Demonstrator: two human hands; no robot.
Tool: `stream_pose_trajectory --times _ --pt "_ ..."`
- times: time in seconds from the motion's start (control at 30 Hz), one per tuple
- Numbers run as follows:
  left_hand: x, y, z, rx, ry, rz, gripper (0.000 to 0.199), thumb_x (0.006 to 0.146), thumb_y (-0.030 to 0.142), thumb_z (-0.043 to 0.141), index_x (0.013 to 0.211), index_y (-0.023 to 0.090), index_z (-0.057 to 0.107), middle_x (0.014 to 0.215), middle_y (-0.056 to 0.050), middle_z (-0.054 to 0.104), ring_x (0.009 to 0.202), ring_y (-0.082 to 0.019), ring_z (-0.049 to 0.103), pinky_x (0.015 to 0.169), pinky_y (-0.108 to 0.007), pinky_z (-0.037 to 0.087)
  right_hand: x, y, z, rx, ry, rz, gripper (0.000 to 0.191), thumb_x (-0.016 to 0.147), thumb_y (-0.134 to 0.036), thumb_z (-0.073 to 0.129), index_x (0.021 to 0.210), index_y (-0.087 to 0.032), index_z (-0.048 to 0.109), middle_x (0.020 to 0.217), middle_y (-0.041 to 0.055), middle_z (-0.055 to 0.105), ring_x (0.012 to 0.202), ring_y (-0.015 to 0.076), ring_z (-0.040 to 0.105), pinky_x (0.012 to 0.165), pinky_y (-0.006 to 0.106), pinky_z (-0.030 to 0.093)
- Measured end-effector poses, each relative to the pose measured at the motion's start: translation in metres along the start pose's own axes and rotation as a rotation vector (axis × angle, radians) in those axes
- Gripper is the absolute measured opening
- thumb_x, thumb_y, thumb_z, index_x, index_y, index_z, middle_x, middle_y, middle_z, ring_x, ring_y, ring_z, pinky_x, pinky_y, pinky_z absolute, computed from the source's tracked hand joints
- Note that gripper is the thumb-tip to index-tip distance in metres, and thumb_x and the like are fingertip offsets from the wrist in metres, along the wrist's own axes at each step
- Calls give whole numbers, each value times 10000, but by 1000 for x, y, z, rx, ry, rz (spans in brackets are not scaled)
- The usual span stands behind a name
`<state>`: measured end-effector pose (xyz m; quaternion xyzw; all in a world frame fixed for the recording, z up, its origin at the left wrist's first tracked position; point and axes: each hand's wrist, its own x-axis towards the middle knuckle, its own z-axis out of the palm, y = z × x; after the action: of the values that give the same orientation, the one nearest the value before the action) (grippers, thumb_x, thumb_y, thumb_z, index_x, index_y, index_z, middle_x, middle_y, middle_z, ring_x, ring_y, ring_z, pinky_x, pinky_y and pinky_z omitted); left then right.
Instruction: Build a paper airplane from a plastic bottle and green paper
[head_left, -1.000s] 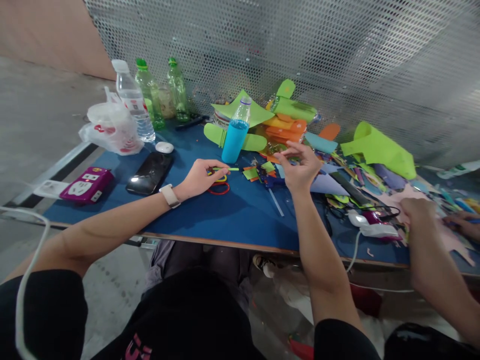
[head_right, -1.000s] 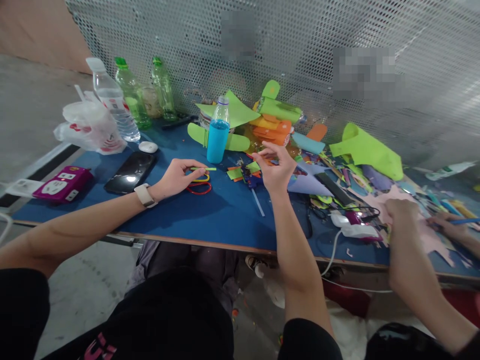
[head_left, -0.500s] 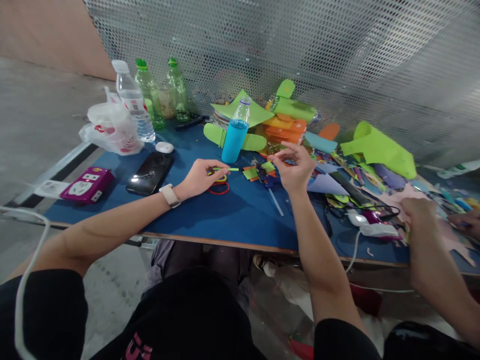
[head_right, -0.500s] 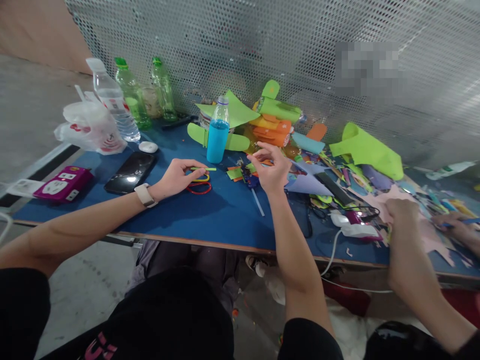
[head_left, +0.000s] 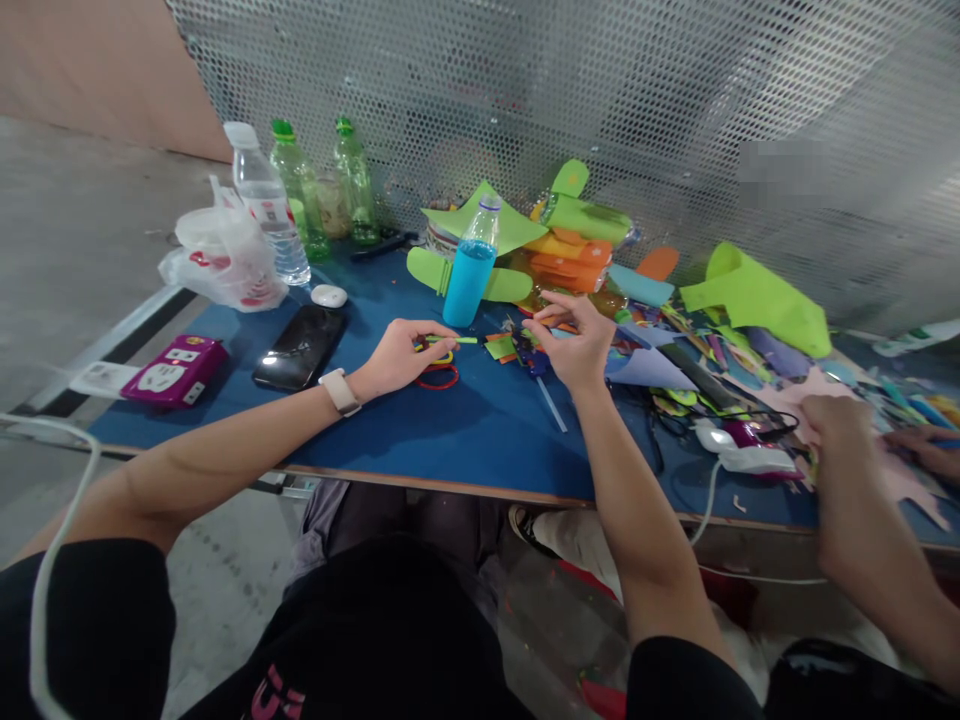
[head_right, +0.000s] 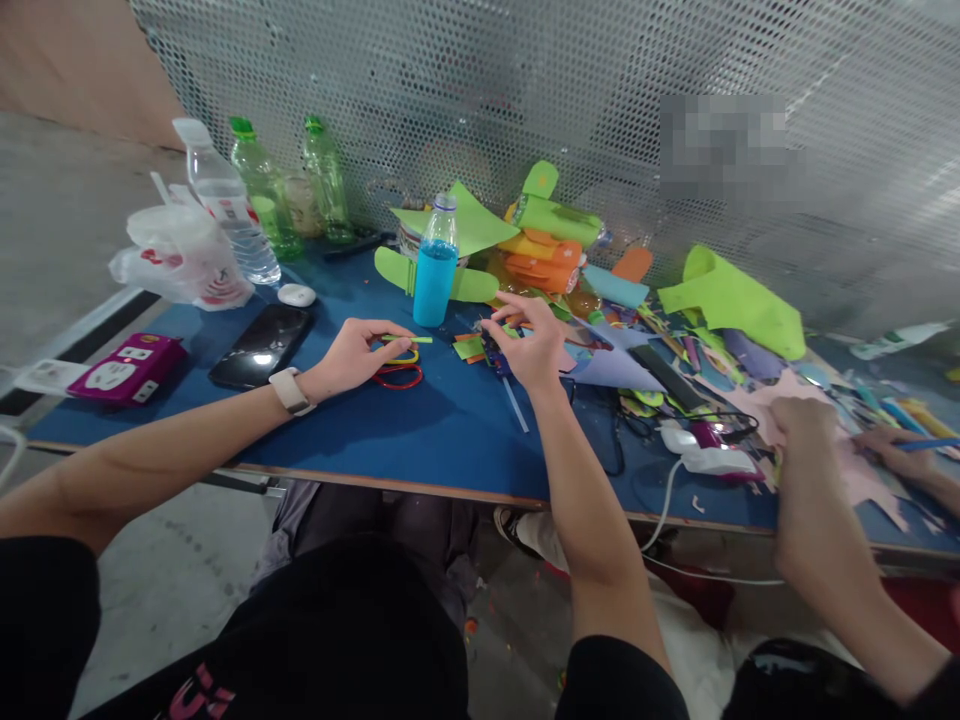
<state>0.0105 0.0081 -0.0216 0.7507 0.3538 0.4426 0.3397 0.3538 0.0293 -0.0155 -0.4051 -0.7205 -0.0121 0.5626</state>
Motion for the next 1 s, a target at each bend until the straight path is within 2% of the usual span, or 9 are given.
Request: stream_pose_trajectory --times 0.07,0.2,0.43,0.7,0.9,1.0 --pt "0 1 0 9 0 -5 351 1123 492 816 1126 201 1012 963 -122 947 821 -217 786 722 -349 599 0 -1 -1 5 6 -38 385 1005 -385 984 1377 -308 921 1017 39 921 938 307 917 929 570 816" --pt "0 2 -1 14 -10 -25 339 1122 476 819 1130 195 1009 1022 -127 965 814 -208 774 736 -339 595 1 -2 -3 -57 -15 -1 399 991 -368 985 1378 -320 903 1003 34 921 982 325 920 961 573 818" --pt "0 2 -1 19 -8 -12 353 1128 480 806 1137 192 1010 1043 -131 972 837 -211 789 752 -348 607 1 -1 -2 -86 11 -42 378 989 -355 991 1358 -353 905 988 18 902 987 337 878 1050 665 785" --pt "0 -1 -1 18 -2 6 359 1136 493 826 1158 189 1015 1089 -140 981 891 -229 839 787 -353 641 1 5 -2 -66 23 -65 396 1007 -349 974 1393 -348 887 984 20 862 964 322 843 987 622 789" --pt "1 -2 -1 29 -8 1 337 1141 472 826 1146 192 1014 1064 -135 976 862 -223 823 736 -340 628 0 7 0 3 26 -84 396 1028 -390 1004 1405 -368 889 961 19 826 932 323 823 955 637 800" --pt "1 -1 -2 31 -4 0 336 1138 473 822 1141 196 1013 1052 -133 974 859 -221 816 727 -337 622 -1 7 2 25 32 -87 365 1052 -376 977 1411 -357 910 971 30 860 932 317 848 899 585 802"
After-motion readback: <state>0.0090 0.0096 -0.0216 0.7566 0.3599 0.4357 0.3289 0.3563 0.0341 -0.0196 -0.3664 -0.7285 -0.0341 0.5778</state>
